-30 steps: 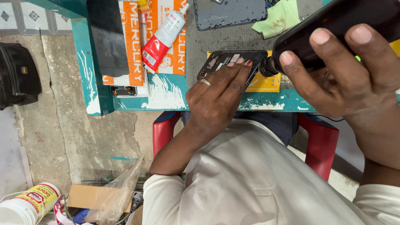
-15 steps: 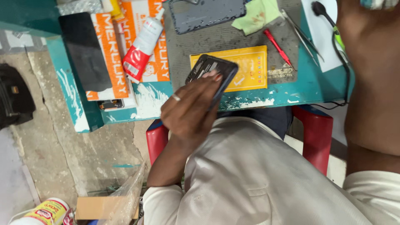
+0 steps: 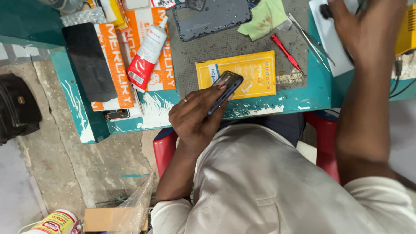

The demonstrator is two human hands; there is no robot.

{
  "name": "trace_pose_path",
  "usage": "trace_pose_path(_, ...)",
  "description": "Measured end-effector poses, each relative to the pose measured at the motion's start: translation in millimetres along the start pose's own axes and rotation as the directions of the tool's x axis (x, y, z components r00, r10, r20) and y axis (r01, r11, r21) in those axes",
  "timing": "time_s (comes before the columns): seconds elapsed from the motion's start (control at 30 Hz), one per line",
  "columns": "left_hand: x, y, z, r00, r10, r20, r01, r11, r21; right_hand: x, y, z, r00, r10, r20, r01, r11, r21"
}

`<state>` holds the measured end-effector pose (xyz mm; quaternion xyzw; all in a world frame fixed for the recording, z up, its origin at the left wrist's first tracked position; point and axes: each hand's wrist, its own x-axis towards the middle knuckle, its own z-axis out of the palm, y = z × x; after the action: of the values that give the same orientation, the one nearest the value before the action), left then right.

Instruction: The person works on a disassembled smartphone at a repair bench. They wipe the phone's back cover with a green cloth, apply liquid from a dark bottle onto the cover, scrape residue from the phone body with a red screwdriver, and continue cleaning the cover by hand.

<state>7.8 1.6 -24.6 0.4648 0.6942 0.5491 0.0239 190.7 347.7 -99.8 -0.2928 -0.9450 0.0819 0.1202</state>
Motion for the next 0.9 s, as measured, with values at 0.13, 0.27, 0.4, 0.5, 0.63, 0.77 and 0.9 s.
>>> trace_pose_path(0.13,-0.2,2.1,1.7,0.999,0.029,0.027,-0.029,1.000,0.008,-42.9,-4.7,4.8,0.982,-0.126,-0.138,0.120,0.991,-0.053)
trace_pose_path(0.27,-0.1,2.9,9.0,0.997,0.064,0.040,-0.065,0.998,0.023,-35.2,-53.1,-20.2,0.945,-0.168,-0.280,0.184,0.982,0.033)
trace_pose_path(0.4,-0.8,3.7,14.9,0.997,0.074,0.034,-0.076,0.997,0.030,-59.5,-135.6,-65.3,0.951,-0.002,-0.310,0.168,0.842,0.513)
trace_pose_path(0.5,-0.9,1.4,20.2,0.994,0.110,0.018,-0.111,0.993,0.049,-79.4,-179.1,-88.4,0.995,-0.081,-0.059,0.099,0.875,0.474)
trace_pose_path(0.63,-4.1,1.0,25.8,0.994,0.108,0.020,-0.109,0.991,0.075,-71.3,-199.5,-98.1,0.940,-0.317,-0.125,0.339,0.828,0.447)
trace_pose_path(0.77,-4.7,2.5,28.2,0.993,0.114,0.036,-0.117,0.988,0.096,-67.1,-204.0,-107.7,0.931,-0.349,-0.110,0.366,0.877,0.312)
trace_pose_path(0.9,-1.6,2.3,28.4,0.991,0.131,0.039,-0.134,0.986,0.096,-70.3,-200.0,-104.2,0.937,-0.335,-0.102,0.350,0.871,0.344)
